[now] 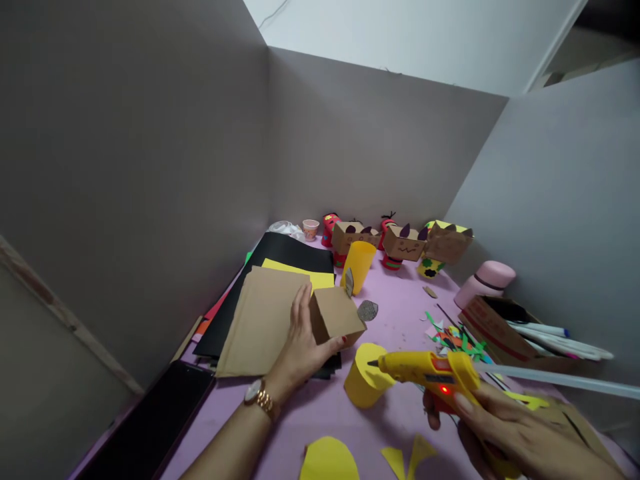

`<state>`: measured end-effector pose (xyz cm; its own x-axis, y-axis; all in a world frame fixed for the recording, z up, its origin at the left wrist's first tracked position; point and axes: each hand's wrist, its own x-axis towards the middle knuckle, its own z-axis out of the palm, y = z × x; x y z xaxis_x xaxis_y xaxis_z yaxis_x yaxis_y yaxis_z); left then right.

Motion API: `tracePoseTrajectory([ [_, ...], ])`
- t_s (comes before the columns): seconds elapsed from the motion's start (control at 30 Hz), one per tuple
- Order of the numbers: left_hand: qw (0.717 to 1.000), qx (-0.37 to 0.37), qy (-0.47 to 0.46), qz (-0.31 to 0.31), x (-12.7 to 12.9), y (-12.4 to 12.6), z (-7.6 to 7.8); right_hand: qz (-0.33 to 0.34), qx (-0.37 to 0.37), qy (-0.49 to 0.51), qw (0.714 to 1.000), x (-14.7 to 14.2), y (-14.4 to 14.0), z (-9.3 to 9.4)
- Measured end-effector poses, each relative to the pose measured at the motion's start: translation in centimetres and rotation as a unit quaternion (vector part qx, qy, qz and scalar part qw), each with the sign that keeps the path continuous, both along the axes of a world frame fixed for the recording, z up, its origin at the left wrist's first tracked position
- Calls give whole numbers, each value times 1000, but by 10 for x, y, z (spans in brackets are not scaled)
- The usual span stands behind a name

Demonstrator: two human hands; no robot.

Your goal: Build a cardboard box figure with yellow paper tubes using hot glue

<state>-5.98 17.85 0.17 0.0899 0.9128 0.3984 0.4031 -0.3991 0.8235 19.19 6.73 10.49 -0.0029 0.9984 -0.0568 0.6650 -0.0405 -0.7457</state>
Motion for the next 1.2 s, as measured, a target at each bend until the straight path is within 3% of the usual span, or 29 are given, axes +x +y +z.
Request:
tracePoseTrajectory([
  [0.17,981,184,68,-1,1,-29,-2,85,-38,-7,996,5,12,5],
  [0.33,964,199,138,-105,2,-38,1,-42,-32,-26,998,-10,8,2],
  [0.5,947,267,154,-92,5,-43,4,-33,-79,-10,996,-13,9,-3],
  [0.6,954,231,135,-138,6,-44,4,-27,-68,-12,997,-11,11,-4],
  [0.73,972,120,121,-163,8,-44,2,-33,-68,-24,997,-10,12,-4],
  [0.87,981,2,82,-177,12,-43,-1,3,-32,2,999,-7,13,-8],
  [1.03,983,-32,49,-177,16,-42,-3,51,4,4,999,1,14,-13],
  [1.2,981,-55,33,-184,17,-42,-2,35,-15,0,999,4,16,-13],
])
